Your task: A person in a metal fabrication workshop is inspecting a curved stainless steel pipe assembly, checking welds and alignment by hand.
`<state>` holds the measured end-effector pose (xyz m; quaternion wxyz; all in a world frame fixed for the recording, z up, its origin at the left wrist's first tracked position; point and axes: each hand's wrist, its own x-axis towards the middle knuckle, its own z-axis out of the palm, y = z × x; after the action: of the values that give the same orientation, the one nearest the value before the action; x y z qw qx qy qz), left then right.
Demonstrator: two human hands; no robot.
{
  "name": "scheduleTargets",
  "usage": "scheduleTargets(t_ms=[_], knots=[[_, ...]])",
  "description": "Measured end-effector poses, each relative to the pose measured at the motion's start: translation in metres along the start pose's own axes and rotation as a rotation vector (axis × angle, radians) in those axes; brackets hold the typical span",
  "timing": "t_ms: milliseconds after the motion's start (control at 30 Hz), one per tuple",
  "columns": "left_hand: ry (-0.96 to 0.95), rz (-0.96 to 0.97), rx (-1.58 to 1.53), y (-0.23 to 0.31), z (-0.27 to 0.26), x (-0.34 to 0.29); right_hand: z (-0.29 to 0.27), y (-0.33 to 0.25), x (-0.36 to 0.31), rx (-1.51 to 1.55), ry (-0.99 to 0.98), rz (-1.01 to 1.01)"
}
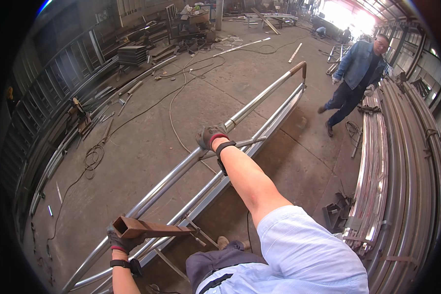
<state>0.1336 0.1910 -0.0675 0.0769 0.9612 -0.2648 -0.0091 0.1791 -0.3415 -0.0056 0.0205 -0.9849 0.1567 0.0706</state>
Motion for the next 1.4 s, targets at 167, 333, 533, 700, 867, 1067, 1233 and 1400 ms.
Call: scheduleTargets(t_ms=[167,333,533,700,867,1067,1233,1400], knots=[[-0.009,-0.026,-0.033,-0.001,0.003,-0.001,-0.002,0.000,-0.002,-0.009,0.004,-0.003],[0.002,-0.041,0.057,-0.016,0.012,-0.003,-0.004,-0.003,-0.003,0.000,-0.008,-0.011],[-0.016,-0.037,-0.078,-0.011,0.008,0.001,-0.006,-0.003,-0.004,-0.020,-0.007,0.015],[0.049,-0.023,-0.099,-0.003,0.003,0.002,0.000,-0.001,0.002,-0.037,-0.017,-0.018],[0.053,-0.029,-0.149,0.005,-0.004,0.001,0.005,0.001,0.008,-0.022,-0.036,-0.033],[-0.033,-0.026,-0.099,0.015,-0.016,0.004,-0.004,-0.001,0.000,-0.032,-0.026,-0.022],[0.050,-0.013,-0.165,0.015,-0.013,0.002,-0.009,-0.002,-0.002,-0.031,-0.065,-0.039],[0.090,0.013,-0.090,0.002,-0.004,0.000,-0.008,-0.003,0.002,-0.015,-0.078,-0.026]])
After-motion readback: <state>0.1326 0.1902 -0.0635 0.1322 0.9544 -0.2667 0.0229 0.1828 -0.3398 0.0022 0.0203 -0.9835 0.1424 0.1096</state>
